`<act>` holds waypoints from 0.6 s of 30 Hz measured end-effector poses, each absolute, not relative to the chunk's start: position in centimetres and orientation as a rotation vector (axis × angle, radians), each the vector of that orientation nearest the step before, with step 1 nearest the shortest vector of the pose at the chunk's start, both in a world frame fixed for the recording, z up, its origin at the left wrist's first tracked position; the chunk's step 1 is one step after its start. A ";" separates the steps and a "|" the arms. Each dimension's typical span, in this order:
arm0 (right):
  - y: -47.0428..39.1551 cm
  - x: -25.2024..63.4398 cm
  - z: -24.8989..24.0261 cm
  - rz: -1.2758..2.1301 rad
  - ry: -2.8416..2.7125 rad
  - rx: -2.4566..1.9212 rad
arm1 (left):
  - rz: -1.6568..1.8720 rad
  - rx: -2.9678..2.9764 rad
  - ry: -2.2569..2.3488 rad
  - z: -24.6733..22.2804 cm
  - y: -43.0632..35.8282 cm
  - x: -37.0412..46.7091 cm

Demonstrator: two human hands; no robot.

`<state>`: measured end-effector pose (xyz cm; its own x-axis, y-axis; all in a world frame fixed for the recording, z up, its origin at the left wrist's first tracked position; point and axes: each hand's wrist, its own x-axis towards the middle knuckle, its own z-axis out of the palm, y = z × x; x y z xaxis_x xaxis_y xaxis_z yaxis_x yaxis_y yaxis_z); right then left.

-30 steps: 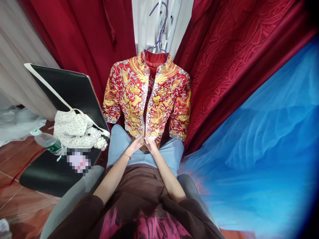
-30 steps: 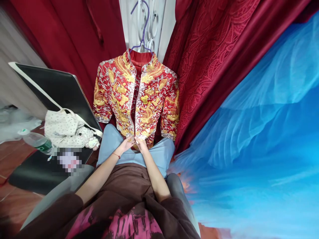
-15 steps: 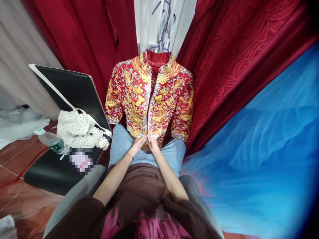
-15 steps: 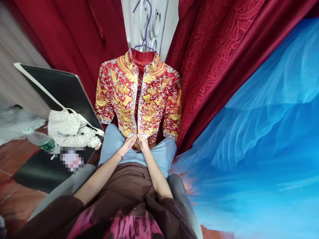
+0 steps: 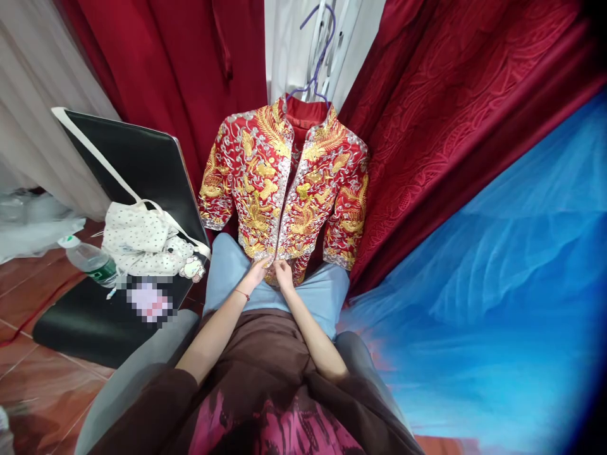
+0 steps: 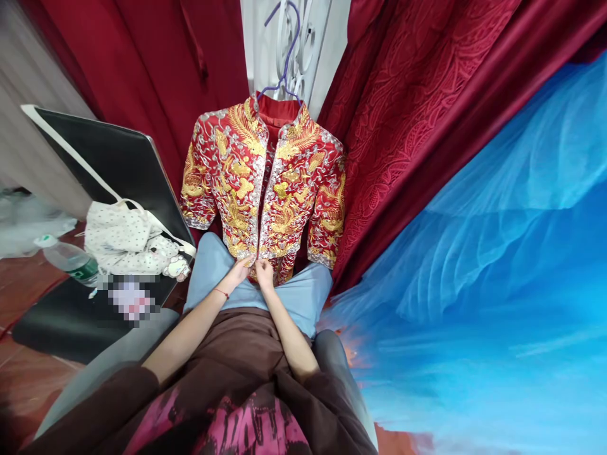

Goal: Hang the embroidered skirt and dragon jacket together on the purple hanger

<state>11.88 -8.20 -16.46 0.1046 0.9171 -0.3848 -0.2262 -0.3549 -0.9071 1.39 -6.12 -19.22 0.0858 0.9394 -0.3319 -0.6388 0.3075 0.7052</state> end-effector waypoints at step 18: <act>-8.1 12.8 -15.4 1.252 -1.001 -1.342 | 1.266 0.423 0.794 -19.0 -6.4 1.7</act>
<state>12.76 -8.13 -15.43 0.1201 0.9798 -0.1601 -0.0595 -0.1539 -0.9863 1.74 -6.43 -18.96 0.0910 0.9517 -0.2934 -0.6782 0.2749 0.6815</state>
